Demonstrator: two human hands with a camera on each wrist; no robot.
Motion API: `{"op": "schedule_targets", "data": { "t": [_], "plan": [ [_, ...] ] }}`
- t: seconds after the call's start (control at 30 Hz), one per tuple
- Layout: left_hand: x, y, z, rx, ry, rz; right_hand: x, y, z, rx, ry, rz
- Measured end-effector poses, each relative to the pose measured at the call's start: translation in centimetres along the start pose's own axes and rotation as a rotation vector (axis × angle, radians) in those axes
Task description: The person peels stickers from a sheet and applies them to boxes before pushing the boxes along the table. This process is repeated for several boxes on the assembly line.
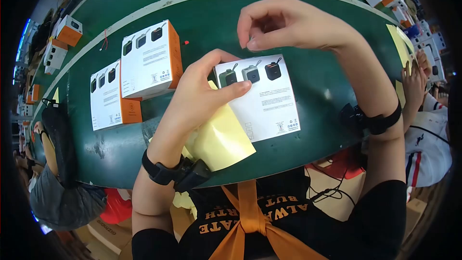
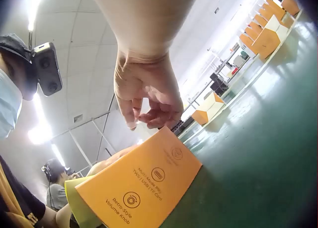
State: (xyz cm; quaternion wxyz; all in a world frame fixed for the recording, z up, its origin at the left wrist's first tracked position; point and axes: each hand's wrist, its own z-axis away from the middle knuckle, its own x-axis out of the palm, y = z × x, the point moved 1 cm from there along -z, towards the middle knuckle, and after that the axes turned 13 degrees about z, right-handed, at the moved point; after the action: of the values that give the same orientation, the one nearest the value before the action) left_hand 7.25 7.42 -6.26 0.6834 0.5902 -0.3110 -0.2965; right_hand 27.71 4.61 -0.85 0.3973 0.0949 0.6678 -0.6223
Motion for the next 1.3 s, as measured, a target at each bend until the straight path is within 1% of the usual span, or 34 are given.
{"op": "schedule_targets", "data": {
  "t": [0.03, 0.07, 0.1, 0.13, 0.17, 0.23, 0.3, 0.4, 0.47, 0.5, 0.57, 0.6, 0.67, 0.77, 1.0, 1.17, 1.3],
  "plan": [
    [-0.1, -0.2, -0.1, 0.046, 0.01, -0.016, -0.1, 0.0, 0.1, 0.006, -0.001, -0.008],
    [-0.1, 0.2, 0.0, -0.022, 0.022, -0.039, -0.4, -0.2, 0.3, -0.067, 0.062, 0.039],
    [-0.1, 0.2, 0.1, -0.022, 0.015, -0.038, -0.7, -0.4, 0.5, -0.139, 0.126, 0.091],
    [-0.1, 0.2, 0.0, -0.024, 0.024, -0.052, -1.0, -0.6, 0.6, -0.168, 0.145, 0.129],
    [-0.1, 0.3, -0.1, -0.023, 0.03, -0.067, -1.0, -0.6, 0.6, -0.162, 0.154, 0.141],
    [-0.1, -0.1, 0.0, -0.003, 0.029, -0.046, -0.9, -0.8, 0.8, -0.193, 0.224, 0.015],
    [0.0, -0.2, -0.3, 0.01, 0.029, -0.023, -1.1, -1.2, 1.3, -0.179, 0.256, 0.057],
    [0.0, -0.3, 0.0, 0.012, 0.051, -0.016, -0.9, -1.2, 1.3, -0.137, 0.231, 0.055],
    [0.0, 0.1, -0.2, 0.012, 0.034, -0.094, -0.7, -0.6, 0.8, -0.107, 0.118, 0.07],
    [-0.1, 0.0, -0.2, 0.003, 0.042, -0.1, -0.6, -0.3, 0.5, -0.114, 0.116, 0.058],
    [-0.1, -0.1, -0.3, 0.002, 0.03, -0.054, -0.2, 0.2, 0.0, -0.019, -0.047, 0.027],
    [-0.1, 0.0, -0.3, -0.009, 0.033, -0.049, -0.3, 0.4, -0.2, -0.019, -0.051, 0.02],
    [-0.1, 0.0, -0.3, -0.028, 0.034, -0.048, -0.3, 0.7, -0.6, 0.059, -0.091, 0.029],
    [-0.2, -0.1, -0.3, -0.036, 0.032, -0.045, -0.5, 0.6, -0.7, 0.074, -0.137, 0.004],
    [0.0, -0.2, -0.5, -0.023, 0.047, -0.045, -0.3, 1.7, -1.4, 0.077, -0.136, -0.032],
    [0.0, -0.1, -0.4, -0.02, 0.038, -0.025, -0.1, 1.9, -1.6, 0.145, -0.161, -0.01],
    [-0.1, -0.1, -0.4, -0.028, 0.037, -0.035, 0.1, 1.8, -1.8, 0.157, -0.164, 0.006]
  ]
}}
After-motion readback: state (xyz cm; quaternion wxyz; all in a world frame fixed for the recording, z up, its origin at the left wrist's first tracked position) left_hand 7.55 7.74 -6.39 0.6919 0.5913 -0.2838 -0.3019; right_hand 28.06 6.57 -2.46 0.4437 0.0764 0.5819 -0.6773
